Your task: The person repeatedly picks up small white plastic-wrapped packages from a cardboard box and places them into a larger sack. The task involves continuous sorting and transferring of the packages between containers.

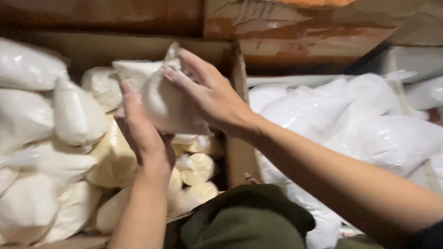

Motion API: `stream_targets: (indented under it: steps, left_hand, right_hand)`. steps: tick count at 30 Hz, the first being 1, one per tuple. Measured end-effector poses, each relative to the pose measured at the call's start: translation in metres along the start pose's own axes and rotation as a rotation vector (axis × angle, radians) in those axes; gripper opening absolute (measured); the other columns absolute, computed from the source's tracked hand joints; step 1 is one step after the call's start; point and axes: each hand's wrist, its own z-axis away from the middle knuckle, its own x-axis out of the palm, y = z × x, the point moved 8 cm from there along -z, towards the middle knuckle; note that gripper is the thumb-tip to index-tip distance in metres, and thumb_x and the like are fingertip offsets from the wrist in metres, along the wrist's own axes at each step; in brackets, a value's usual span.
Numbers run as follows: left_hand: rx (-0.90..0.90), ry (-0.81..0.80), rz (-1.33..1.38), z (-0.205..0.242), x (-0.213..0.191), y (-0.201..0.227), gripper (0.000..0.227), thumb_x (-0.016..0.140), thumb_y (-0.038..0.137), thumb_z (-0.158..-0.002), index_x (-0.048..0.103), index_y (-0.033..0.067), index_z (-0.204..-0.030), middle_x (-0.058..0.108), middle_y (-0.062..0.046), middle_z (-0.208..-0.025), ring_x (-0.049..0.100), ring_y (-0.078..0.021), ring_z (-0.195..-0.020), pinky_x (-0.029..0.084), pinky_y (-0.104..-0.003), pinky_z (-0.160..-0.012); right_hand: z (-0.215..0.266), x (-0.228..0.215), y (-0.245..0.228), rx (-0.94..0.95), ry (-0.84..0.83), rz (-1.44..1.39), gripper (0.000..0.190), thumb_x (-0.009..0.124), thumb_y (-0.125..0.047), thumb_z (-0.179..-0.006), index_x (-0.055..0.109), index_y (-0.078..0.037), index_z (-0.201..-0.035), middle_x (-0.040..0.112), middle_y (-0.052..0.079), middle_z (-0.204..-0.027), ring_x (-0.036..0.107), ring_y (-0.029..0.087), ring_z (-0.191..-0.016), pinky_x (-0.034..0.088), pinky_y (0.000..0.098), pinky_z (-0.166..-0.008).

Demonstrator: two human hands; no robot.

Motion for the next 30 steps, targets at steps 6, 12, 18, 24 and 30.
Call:
stream_targets:
  steps: [6,12,18,24,30]
  left_hand:
    - [-0.071,0.308,0.03,0.044,0.018,-0.033,0.061,0.079,0.037,-0.082,0.039,0.0072,-0.118,0.056,-0.014,-0.126,0.061,-0.0233,-0.113,0.059,-0.04,-0.094]
    - [-0.158,0.371,0.127,0.118,0.014,-0.003,0.09,0.085,0.03,-0.065,0.025,0.0149,-0.13,0.052,-0.013,-0.128,0.062,-0.025,-0.109,0.061,-0.044,-0.091]
    - [-0.261,0.193,0.104,0.201,0.031,0.051,0.119,0.094,0.036,-0.065,0.017,0.0065,-0.15,0.049,-0.022,-0.141,0.061,-0.0334,-0.119,0.056,-0.046,-0.095]
    - [-0.213,0.165,-0.071,0.282,0.062,0.063,0.114,0.095,0.025,-0.061,0.022,0.0086,-0.147,0.046,-0.022,-0.141,0.057,-0.0342,-0.122,0.059,-0.045,-0.095]
    - [-0.256,-0.177,-0.006,0.344,0.122,0.034,0.093,0.091,0.02,-0.065,0.035,0.001,-0.137,0.068,-0.022,-0.115,0.073,-0.0289,-0.1,0.065,-0.04,-0.082]
  right_hand:
    - [0.063,-0.03,0.005,0.191,0.138,-0.206,0.022,0.049,-0.03,-0.114,0.048,-0.009,-0.111,0.049,-0.002,-0.092,0.046,0.005,-0.079,0.045,0.023,-0.066]
    - [0.126,-0.006,-0.035,0.336,0.215,-0.291,0.033,0.056,-0.037,-0.104,0.041,-0.012,-0.119,0.054,0.001,-0.083,0.047,0.008,-0.056,0.037,0.0229,-0.04]
    - [0.196,0.018,-0.124,0.288,0.275,-0.097,0.076,0.083,-0.023,-0.083,0.034,-0.01,-0.14,0.062,0.009,-0.097,0.063,0.013,-0.076,0.052,0.0255,-0.057]
    - [0.282,0.001,-0.163,0.267,0.493,-0.293,0.057,0.081,-0.019,-0.081,0.056,0.002,-0.127,0.071,0.01,-0.107,0.071,0.019,-0.095,0.061,0.0294,-0.077]
    - [0.367,-0.037,-0.183,0.247,0.725,-0.321,0.052,0.081,-0.016,-0.079,0.062,0.0,-0.125,0.072,0.011,-0.108,0.072,0.02,-0.092,0.062,0.0324,-0.073]
